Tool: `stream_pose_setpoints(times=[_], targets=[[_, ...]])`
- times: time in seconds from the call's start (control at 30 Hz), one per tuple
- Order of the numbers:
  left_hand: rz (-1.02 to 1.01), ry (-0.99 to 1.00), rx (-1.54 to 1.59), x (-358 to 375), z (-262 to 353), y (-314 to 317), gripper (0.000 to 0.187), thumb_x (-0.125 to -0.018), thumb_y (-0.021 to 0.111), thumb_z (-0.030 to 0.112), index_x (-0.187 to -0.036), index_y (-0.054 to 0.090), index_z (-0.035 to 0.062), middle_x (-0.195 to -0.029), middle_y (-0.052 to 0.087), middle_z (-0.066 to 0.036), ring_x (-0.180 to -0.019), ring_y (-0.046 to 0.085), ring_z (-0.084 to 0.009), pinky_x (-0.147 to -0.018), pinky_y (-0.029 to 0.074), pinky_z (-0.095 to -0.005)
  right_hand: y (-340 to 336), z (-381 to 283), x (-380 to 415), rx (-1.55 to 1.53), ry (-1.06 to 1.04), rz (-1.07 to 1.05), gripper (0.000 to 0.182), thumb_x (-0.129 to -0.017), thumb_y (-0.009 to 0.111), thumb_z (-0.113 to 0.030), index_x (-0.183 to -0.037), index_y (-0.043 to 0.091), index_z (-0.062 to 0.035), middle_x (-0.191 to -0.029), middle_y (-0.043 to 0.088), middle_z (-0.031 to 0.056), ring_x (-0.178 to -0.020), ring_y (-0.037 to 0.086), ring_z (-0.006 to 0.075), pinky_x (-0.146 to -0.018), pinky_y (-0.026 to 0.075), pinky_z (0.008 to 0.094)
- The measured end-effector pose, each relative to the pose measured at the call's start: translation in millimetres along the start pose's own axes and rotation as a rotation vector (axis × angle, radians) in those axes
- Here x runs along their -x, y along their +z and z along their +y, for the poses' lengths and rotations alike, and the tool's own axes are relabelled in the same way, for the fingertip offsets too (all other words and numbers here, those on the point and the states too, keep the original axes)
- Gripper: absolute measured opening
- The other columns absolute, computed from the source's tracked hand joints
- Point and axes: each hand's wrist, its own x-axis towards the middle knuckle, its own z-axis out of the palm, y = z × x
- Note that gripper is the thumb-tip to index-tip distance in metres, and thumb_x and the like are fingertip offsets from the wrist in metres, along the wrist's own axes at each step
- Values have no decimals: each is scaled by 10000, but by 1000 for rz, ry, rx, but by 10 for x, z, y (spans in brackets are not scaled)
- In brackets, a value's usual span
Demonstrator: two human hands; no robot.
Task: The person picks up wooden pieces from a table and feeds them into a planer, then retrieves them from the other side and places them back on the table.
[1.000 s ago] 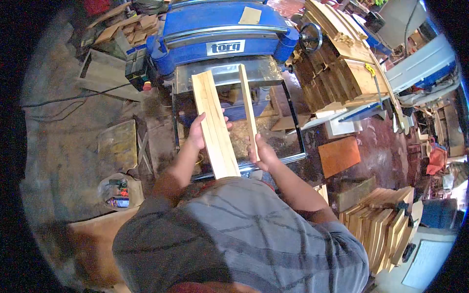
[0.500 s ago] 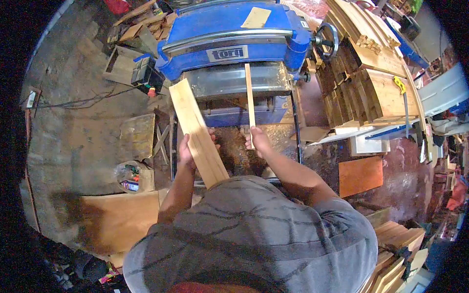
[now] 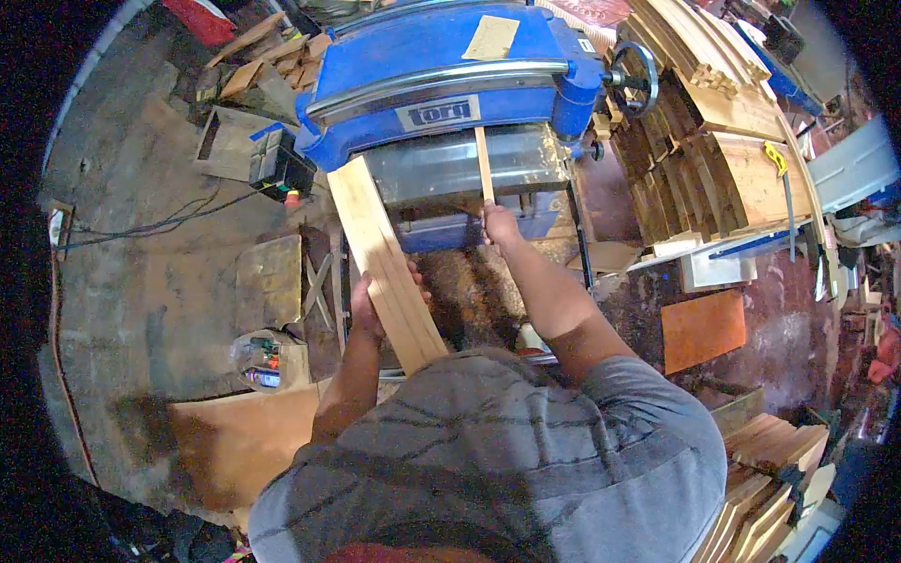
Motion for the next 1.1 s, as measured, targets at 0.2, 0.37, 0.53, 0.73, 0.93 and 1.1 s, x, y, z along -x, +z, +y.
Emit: stream_pose_setpoints(times=[0.2,0.37,0.53,0.73,0.93,1.1], targets=[[40,66,-53,36,64,-100,703,-876,435,518,-1322,368,-22,-1166,529,-183,-1068,545,-343,-915,446,-588,73,-167,-52,18,-7,47,430,-974,420,-413,-705,496,-86,-552,440,16,-396,395,135,-344,324,288],[-26,64,-27,229,109,-2,763,-842,516,524,-1319,368,-54,-1223,518,-191,-1084,551,-330,-946,438,-556,-10,-148,-293,112,-41,70,483,-943,455,-483,-697,506,-70,-553,465,27,-442,467,150,-380,381,307],[-74,80,-85,282,271,-266,723,-848,520,467,-1329,364,-50,-1249,513,-192,-1135,529,-336,-961,428,-549,-299,339,-250,330,-204,271,570,-882,469,-612,-717,537,-71,-636,518,40,-500,481,177,-419,365,338],[30,139,-229,8,226,-200,619,-872,451,350,-1327,367,-62,-1229,520,-207,-1126,530,-343,-975,427,-508,560,396,2088,109,73,-607,461,-962,421,-481,-1031,535,-40,-835,582,58,-655,570,136,-537,491,269],[-17,55,-224,-238,-22,-237,544,-901,425,253,-1334,376,-73,-1280,508,-207,-1181,504,-313,-1027,385,-465,252,233,2052,234,111,-700,283,-977,476,-295,-1083,519,-36,-861,622,46,-677,600,107,-542,498,224],[114,-117,-153,-458,-141,-673,562,-882,451,189,-1372,305,-46,-1319,471,-227,-1151,527,-349,-990,423,-477,104,417,2071,255,-27,-642,264,-977,478,-269,-1112,468,-43,-899,613,58,-687,590,129,-575,526,263]])
